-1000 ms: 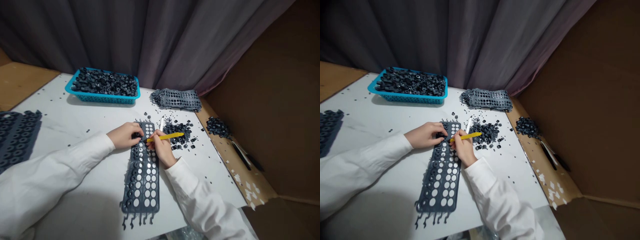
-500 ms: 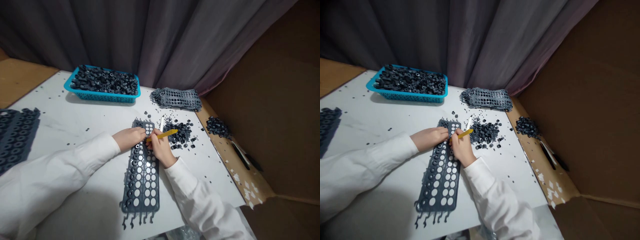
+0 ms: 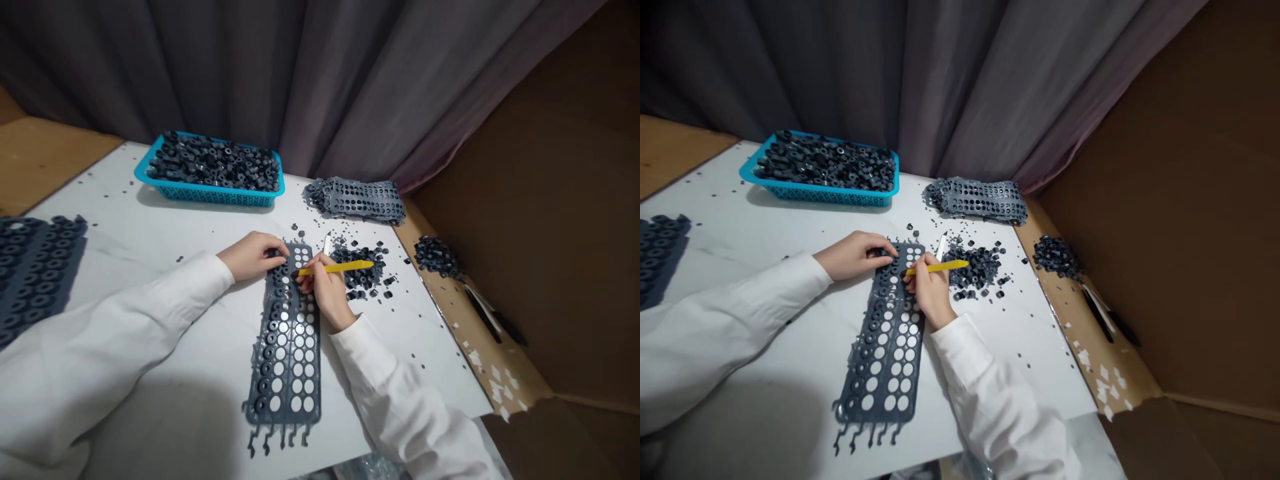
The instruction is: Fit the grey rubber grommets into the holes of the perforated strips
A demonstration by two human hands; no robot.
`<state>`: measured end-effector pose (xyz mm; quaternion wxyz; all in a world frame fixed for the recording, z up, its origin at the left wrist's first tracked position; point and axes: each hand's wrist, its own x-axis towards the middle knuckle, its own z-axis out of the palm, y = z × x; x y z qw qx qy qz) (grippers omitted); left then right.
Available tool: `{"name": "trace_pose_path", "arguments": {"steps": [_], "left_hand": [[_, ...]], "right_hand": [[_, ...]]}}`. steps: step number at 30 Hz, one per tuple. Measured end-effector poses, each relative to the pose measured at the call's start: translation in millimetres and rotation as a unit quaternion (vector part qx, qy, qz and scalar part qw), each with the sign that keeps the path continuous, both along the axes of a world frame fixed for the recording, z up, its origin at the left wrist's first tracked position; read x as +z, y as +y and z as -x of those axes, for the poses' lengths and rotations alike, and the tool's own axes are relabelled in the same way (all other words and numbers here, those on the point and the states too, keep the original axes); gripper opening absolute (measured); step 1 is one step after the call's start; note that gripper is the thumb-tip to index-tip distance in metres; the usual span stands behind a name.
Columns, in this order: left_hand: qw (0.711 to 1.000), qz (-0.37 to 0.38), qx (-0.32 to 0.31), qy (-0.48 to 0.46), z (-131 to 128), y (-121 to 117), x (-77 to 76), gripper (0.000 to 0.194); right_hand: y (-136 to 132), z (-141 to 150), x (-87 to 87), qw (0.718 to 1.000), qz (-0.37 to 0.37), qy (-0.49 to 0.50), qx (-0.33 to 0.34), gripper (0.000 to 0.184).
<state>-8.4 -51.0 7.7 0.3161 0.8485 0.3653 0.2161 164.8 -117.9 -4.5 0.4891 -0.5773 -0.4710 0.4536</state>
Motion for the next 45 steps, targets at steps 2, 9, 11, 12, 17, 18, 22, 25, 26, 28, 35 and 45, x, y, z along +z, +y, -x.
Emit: {"name": "trace_pose_path", "arguments": {"steps": [2, 9, 11, 12, 17, 18, 22, 25, 26, 28, 35, 45], "left_hand": [[0.998, -0.041, -0.041, 0.024, -2.9, -1.4, -0.3, 0.018], [0.975, -0.119, -0.099, 0.159, -12.2, -4.4, 0.4, 0.015], [0.961, -0.156, -0.107, 0.201, -17.8, -9.8, 2.7, 0.013], [0.953, -0.175, -0.109, 0.22, -20.4, -12.7, 3.9, 0.014], [0.944, -0.203, -0.104, 0.239, -23.1, -16.1, 4.2, 0.021], [0.953, -0.19, -0.102, 0.211, -21.5, -14.1, 2.3, 0.021], [0.985, -0.124, -0.082, 0.09, -14.6, -5.1, -8.2, 0.017], [0.989, -0.107, -0.07, 0.076, -12.8, -2.5, -12.0, 0.016], [0.989, -0.106, -0.072, 0.078, -12.7, -2.3, -11.8, 0.016], [0.987, -0.106, -0.084, 0.086, -12.7, -2.1, -9.8, 0.017], [0.965, -0.126, -0.128, 0.192, -15.3, -1.5, -1.7, 0.016], [0.942, -0.218, -0.119, 0.226, -19.0, -11.7, -1.9, 0.023]], "right_hand": [[1.6, 0.5, -0.4, 1.0, 0.003, -0.012, 0.007, 0.012], [2.1, 1.8, -0.6, 0.998, -0.013, -0.051, 0.028, 0.014], [1.9, 1.3, -1.6, 0.997, -0.03, -0.064, 0.036, 0.015], [1.9, 0.9, -2.3, 0.996, -0.035, -0.068, 0.039, 0.015], [3.0, -1.0, -5.5, 0.995, -0.038, -0.083, 0.048, 0.016], [3.3, -1.4, -6.1, 0.994, -0.04, -0.09, 0.052, 0.016], [4.4, -2.5, -8.0, 0.988, -0.056, -0.128, 0.065, 0.016], [4.9, -2.4, -8.8, 0.985, -0.069, -0.148, 0.063, 0.017], [5.0, -2.3, -8.9, 0.984, -0.072, -0.15, 0.062, 0.017], [4.8, -1.9, -8.6, 0.984, -0.076, -0.149, 0.062, 0.018], [4.3, 0.6, -5.7, 0.987, -0.077, -0.129, 0.064, 0.019], [8.0, 3.0, -3.4, 0.983, -0.072, -0.159, 0.056, 0.021]]}}
